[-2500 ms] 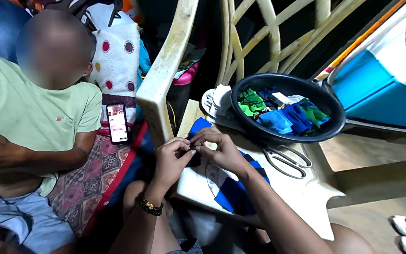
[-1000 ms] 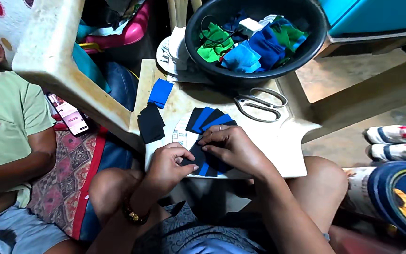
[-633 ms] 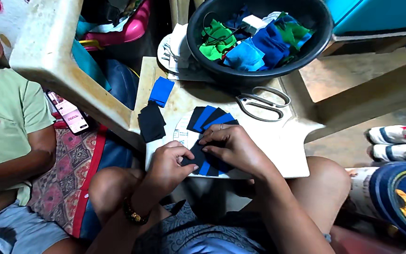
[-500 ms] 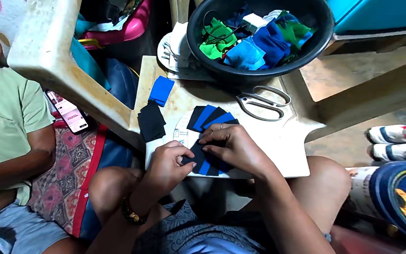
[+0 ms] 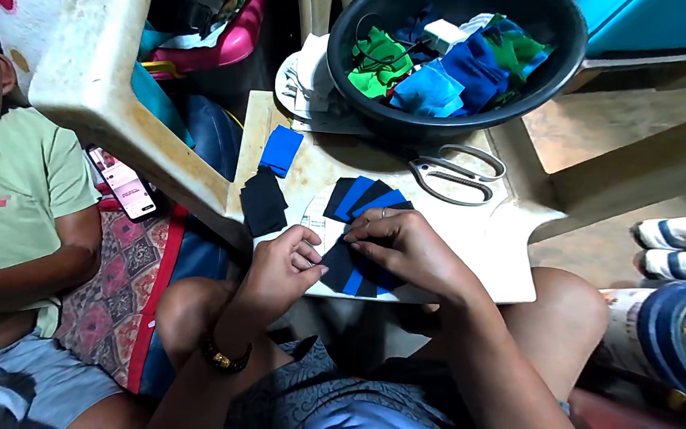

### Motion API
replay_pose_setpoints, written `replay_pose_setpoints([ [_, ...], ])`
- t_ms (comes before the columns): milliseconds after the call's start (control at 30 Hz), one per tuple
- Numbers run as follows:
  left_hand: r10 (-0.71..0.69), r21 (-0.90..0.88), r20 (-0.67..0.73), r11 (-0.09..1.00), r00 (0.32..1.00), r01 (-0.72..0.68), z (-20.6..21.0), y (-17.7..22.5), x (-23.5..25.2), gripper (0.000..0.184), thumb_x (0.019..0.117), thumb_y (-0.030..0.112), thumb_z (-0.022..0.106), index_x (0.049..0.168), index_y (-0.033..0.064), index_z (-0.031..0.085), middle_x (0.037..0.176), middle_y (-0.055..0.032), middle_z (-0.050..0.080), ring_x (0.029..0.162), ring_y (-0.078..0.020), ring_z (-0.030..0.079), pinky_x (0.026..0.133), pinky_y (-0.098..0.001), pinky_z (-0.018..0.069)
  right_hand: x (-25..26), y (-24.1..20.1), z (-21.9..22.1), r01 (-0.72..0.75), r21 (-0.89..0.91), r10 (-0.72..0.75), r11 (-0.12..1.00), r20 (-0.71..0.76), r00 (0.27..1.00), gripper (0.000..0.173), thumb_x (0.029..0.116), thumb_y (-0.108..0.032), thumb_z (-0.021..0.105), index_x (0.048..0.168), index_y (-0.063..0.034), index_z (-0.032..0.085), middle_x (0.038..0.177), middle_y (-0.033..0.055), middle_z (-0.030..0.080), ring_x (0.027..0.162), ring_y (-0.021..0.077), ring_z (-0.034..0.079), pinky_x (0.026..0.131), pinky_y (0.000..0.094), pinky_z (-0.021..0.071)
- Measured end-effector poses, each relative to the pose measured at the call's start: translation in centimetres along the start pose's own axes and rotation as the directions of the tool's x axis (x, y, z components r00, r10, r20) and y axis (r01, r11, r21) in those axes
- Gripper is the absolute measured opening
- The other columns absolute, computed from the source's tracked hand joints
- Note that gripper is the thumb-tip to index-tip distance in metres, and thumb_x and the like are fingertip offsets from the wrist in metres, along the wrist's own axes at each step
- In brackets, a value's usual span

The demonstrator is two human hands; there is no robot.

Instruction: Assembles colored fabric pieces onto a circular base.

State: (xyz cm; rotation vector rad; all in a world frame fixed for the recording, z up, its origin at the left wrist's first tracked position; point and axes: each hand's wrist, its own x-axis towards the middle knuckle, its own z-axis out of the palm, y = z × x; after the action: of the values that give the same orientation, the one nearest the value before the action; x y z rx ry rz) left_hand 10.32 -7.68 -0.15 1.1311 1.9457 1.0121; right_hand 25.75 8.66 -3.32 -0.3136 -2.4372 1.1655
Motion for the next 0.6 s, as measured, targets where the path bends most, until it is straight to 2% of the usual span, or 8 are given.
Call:
replay_pose_setpoints([
  [367, 0.034, 0.100, -0.057, 0.995, 0.998, -0.028, 0.39, -0.12, 0.05, 0.019, 0.0848, 0.002, 0.075, 0.102, 0.0019, 0.067, 0.085, -0.0040, 0.070, 0.069, 0.0001, 0.064, 0.062, -0.0134, 0.0518, -0.05, 0.07, -0.01, 0.002, 0.002, -0.002, 1.000, 0.003, 1.000, 0.011, 0.0848, 0.000, 0.068, 0.088, -0.0044, 0.078, 0.092, 0.0043, 0.071, 0.090, 0.0074, 0.067, 0.081, 0.0219, 0.0547],
  [600, 0.047, 0.107, -0.071, 0.993, 0.996, -0.040, 0.35, -0.13, 0.02, 0.018, 0.0851, 0.002, 0.074, 0.102, 0.0015, 0.067, 0.085, -0.0048, 0.069, 0.069, -0.0001, 0.064, 0.063, -0.0137, 0.0514, -0.04, 0.08, 0.04, -0.002, 0.010, 0.002, 1.000, -0.003, 1.000, 0.010, 0.0846, -0.001, 0.068, 0.087, -0.0050, 0.078, 0.091, 0.0031, 0.071, 0.089, 0.0056, 0.067, 0.080, 0.0203, 0.0545],
])
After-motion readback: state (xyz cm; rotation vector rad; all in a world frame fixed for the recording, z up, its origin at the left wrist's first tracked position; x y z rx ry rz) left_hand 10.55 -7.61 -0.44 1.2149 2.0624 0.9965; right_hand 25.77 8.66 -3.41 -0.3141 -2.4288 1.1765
